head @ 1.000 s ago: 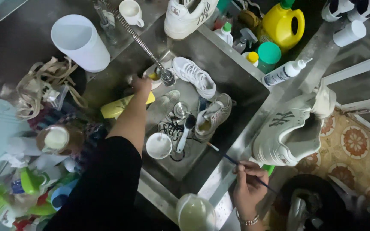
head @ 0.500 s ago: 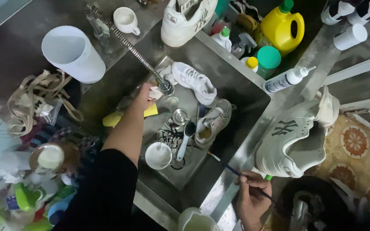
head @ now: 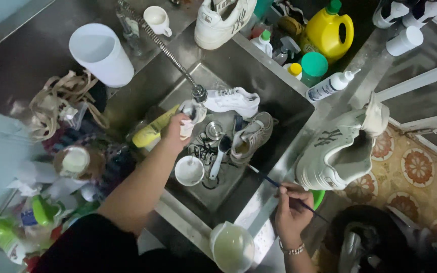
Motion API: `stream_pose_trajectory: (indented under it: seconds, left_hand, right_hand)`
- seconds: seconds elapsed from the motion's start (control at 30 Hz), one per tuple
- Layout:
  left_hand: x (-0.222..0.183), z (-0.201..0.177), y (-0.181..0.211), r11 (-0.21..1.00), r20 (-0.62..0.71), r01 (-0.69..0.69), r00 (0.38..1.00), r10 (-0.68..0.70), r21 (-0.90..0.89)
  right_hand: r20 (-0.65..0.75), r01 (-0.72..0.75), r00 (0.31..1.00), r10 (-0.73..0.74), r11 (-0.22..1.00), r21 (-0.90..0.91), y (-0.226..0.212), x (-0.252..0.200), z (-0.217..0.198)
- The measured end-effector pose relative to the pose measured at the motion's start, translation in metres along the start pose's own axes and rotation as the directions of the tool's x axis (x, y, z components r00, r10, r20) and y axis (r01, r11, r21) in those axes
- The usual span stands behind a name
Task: The recorder applies a liquid using a paintbrush to parts of a sneaker near a sink.
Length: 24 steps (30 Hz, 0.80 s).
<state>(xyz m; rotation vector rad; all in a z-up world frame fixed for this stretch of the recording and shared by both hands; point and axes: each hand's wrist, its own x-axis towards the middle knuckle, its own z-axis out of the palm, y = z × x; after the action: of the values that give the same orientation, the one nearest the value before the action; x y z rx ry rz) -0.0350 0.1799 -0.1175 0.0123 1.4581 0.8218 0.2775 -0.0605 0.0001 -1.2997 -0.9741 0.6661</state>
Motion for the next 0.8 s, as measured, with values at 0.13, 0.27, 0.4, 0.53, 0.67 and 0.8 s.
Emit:
stream_pose_trajectory:
  seconds: [0.13,0.27,0.4,0.53,0.67,0.8]
  left_hand:
    - [-0.083,-0.026,-0.011,0.999,0.015,-0.026,1.000,0.027,-0.035]
    - [-0.131,-0.050,-0.022,0.999,0.044,-0.024,0.999,0.025,-0.024]
    - [-0.188,-0.048,-0.012,0.990,0.177,-0.120,0.975,0.132,-0.074]
    - [-0.210,-0.051,-0.012,0.980,0.248,-0.180,0.949,0.196,-0.087]
    - [-0.209,-0.069,-0.032,0.944,0.364,-0.318,0.871,0.328,-0.091]
    - [-0.197,-0.094,-0.053,0.867,0.507,-0.483,0.720,0.473,-0.123]
  right_hand:
    - [0.008,-0.030,1.000,0.030,0.999,0.018,-0.011,0.003,0.002]
    - [0.010,0.025,1.000,-0.025,0.999,0.040,-0.007,0.004,0.002]
    - [0.019,0.041,0.999,-0.042,0.998,0.055,-0.008,0.005,0.004]
    - [-0.005,0.016,1.000,-0.016,0.996,0.090,-0.007,0.005,0.004]
    - [-0.031,0.066,0.997,-0.064,0.996,0.054,-0.003,0.006,0.001]
    - [-0.154,0.039,0.988,-0.033,0.999,0.032,-0.005,0.002,-0.002]
